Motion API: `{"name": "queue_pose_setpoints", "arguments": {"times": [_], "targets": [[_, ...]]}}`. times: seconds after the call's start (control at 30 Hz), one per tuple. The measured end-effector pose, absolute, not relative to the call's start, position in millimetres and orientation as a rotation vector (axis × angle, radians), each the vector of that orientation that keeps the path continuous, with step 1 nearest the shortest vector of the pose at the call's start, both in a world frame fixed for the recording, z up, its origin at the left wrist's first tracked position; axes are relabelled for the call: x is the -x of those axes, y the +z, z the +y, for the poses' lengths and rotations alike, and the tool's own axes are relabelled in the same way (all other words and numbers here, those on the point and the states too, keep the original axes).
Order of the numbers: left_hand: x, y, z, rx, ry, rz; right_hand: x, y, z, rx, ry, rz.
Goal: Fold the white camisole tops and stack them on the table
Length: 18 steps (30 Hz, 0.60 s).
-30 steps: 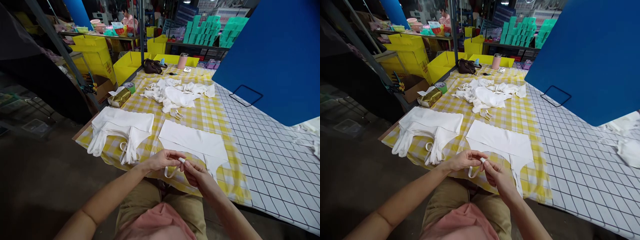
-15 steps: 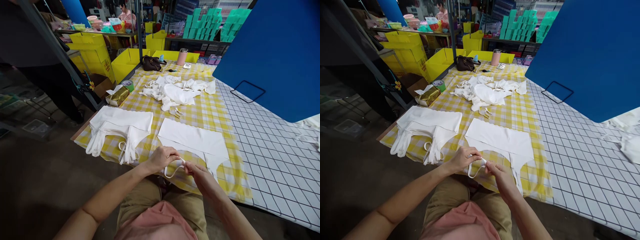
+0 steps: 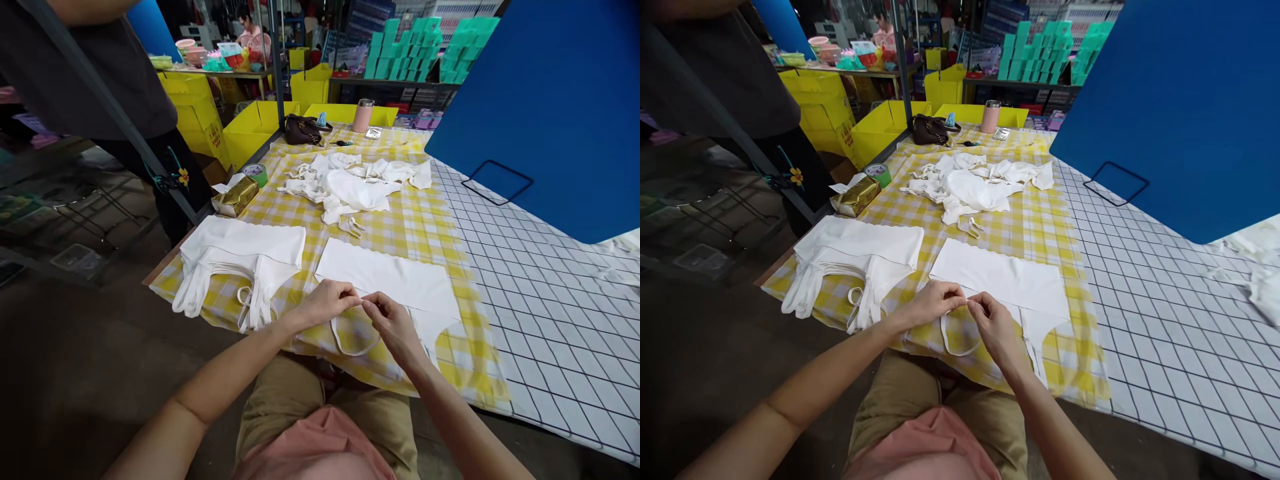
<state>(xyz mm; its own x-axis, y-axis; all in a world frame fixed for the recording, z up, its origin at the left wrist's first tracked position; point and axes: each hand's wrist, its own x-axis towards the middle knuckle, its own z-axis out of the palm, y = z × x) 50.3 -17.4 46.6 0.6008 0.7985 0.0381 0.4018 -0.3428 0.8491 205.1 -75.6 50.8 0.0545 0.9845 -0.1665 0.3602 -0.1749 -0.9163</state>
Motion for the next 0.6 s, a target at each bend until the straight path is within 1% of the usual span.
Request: {"name": "queue_pose_setpoints", "arguments": {"times": [0.1,0.2,0.3,0.4,0.6], "targets": [[-53.3,38.8,3.8,-2.188,0.586,0.942,-211.7,44.0,-57.4,1.724,0.890,-1.479],[-57.8,33.8,21.2,-2.444,0.462,0.890,-217.6,37.2,-39.1,1.794,0.753,-1.554],[-63.4,33.3,29.8,-2.610,0.300,0.837,-221.4,30.8,-26.0,1.845,0.729,-1.635],[-68.4,33.5,32.5,-2.673,0.236,0.865,-223.1,27.1,-19.7,1.862,0.736,-1.679],[-71.2,29.6,38.3,-2.490,0.362,0.953,-223.7,29.1,-14.2,1.857,0.668,-1.786]]}}
